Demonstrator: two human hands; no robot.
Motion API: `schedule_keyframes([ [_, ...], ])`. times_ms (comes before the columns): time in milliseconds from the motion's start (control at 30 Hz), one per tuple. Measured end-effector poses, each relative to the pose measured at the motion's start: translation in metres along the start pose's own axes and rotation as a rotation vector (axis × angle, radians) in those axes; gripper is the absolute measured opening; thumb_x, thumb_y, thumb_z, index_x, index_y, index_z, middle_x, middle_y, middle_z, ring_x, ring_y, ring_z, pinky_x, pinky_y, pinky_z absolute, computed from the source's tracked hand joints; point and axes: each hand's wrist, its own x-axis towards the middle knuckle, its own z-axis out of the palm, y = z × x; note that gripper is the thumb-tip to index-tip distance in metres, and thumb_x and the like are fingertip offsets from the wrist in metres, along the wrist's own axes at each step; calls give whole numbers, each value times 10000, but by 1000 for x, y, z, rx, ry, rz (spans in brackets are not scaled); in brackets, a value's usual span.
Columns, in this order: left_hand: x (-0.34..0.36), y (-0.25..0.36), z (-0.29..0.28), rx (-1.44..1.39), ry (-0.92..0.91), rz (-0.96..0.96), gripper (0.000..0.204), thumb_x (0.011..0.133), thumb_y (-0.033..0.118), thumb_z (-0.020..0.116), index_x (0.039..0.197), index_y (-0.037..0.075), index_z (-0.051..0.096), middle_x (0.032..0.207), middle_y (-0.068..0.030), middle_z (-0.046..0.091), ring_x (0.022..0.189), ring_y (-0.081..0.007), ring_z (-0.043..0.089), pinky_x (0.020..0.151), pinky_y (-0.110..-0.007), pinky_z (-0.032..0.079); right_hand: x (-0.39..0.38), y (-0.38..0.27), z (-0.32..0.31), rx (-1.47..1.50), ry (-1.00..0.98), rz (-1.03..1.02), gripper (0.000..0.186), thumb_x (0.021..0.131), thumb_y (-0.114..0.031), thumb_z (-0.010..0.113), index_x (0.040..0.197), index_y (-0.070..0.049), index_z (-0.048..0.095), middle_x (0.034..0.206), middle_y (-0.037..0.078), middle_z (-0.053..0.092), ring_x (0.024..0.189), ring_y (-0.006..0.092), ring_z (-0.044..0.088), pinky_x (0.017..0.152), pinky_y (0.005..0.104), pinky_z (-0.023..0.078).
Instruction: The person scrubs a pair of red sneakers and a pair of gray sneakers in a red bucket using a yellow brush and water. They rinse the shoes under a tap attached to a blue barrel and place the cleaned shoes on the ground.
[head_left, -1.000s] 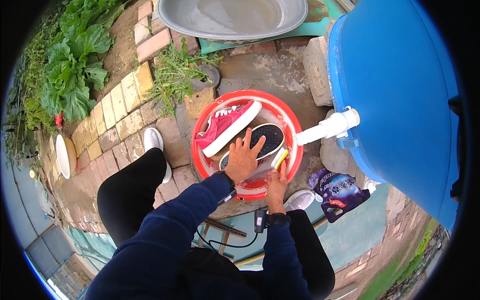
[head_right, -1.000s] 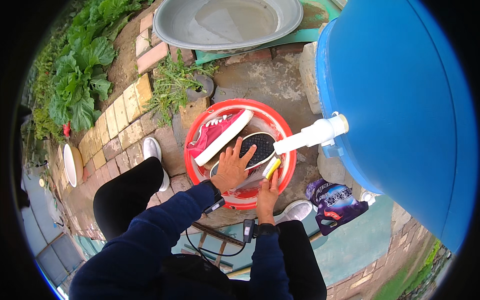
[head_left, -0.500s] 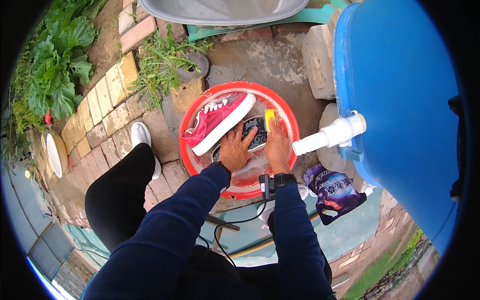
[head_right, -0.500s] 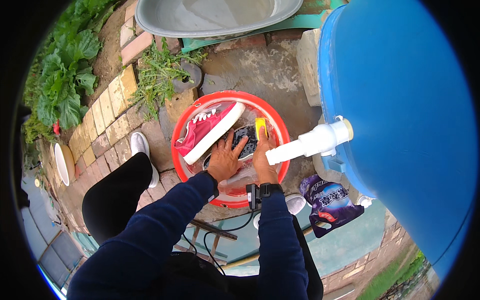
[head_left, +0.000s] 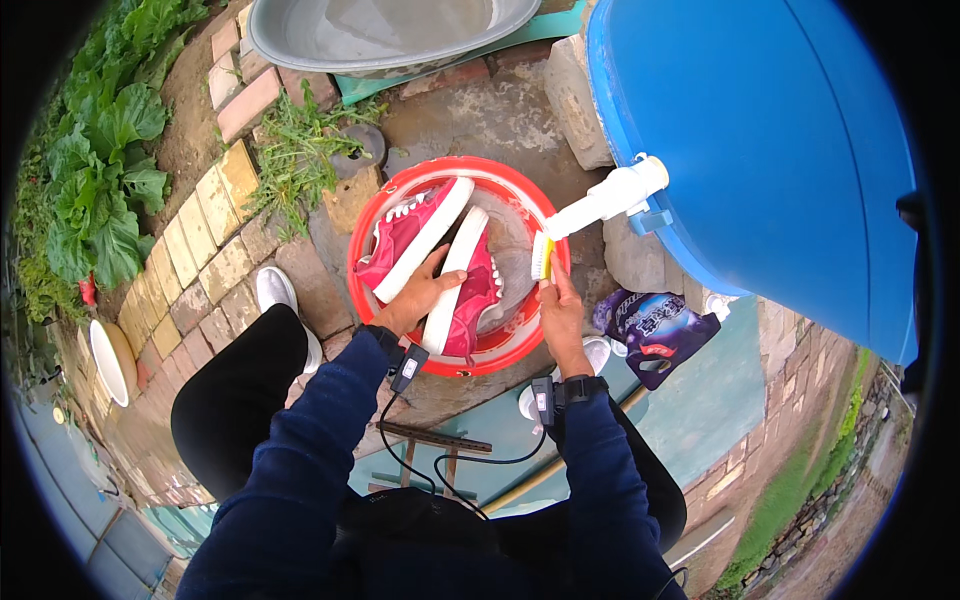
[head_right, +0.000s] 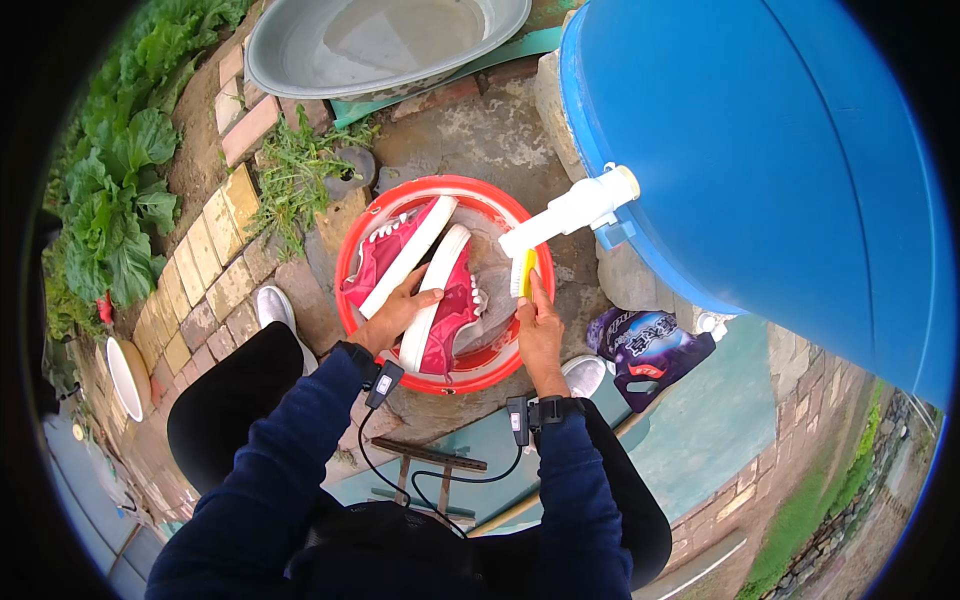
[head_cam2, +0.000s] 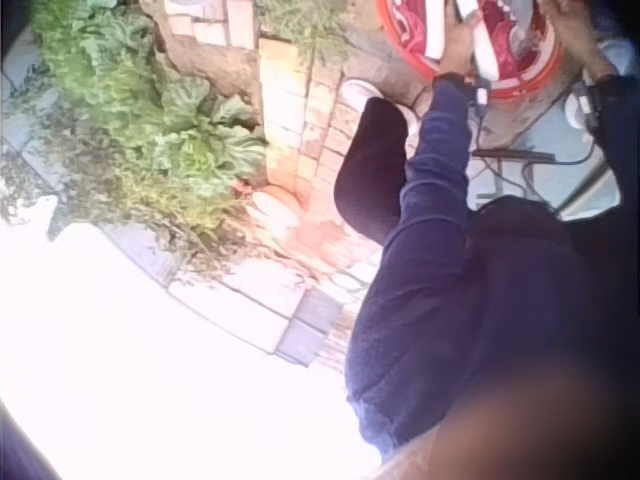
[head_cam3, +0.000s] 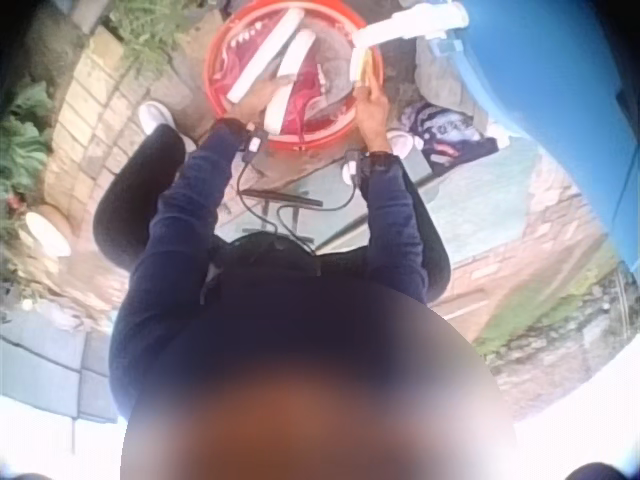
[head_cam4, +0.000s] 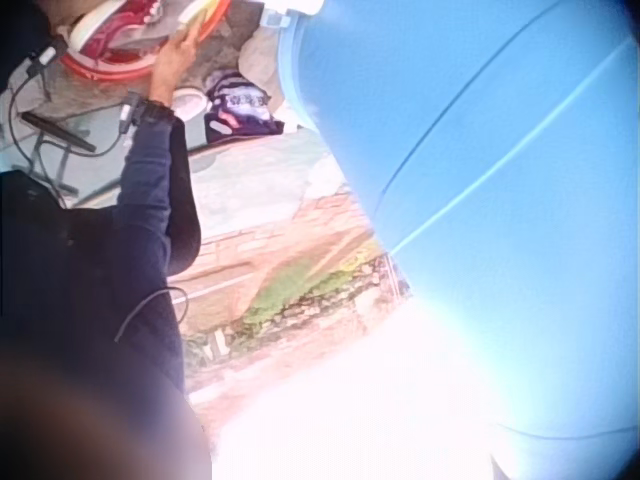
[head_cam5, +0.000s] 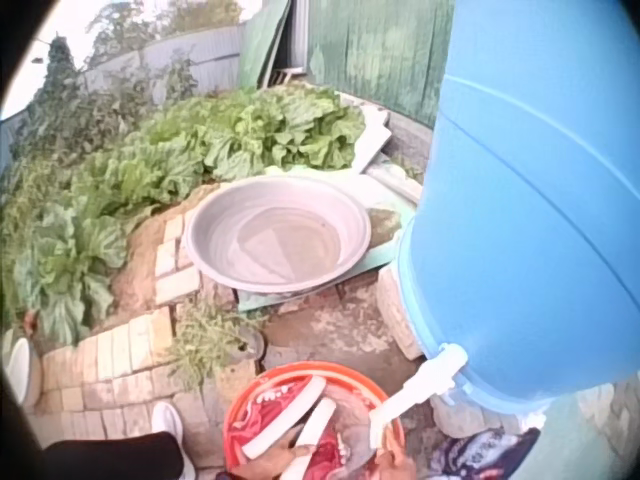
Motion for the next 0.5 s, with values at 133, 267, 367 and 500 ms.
schedule_keyframes([
  [133,-14,-14,-13,-603,-235,-163,632,965,407,612,1438,33,422,1256,-192,630,1045,-278,682,897,-423,580,30,-13,25,65,28,-214,544,989,-107,521,1518,-142,401,1215,97,661,953,100,575,826,250,481],
  [267,-14,-35,-12,-780,-284,-219,626,970,471,576,1393,22,468,1216,-196,654,1024,-302,688,911,-452,569,19,-18,57,122,-301,5,453,1001,-171,534,1447,-108,490,1262,211,649,1179,191,608,1001,282,438],
  [367,-13,-50,-20,-859,-327,-272,611,977,480,557,1376,22,488,1193,-194,666,1015,-319,686,938,-474,550,-12,-7,57,153,-475,34,439,999,-130,541,1437,-127,505,1279,187,650,1164,176,609,991,287,446],
  [500,-12,-62,-35,-695,-238,-178,516,1007,416,544,1322,8,529,1121,-165,691,936,-254,705,872,-408,584,-21,16,37,95,-554,7,468,984,-136,565,1447,-143,496,1311,165,641,1188,181,612,1000,304,454],
])
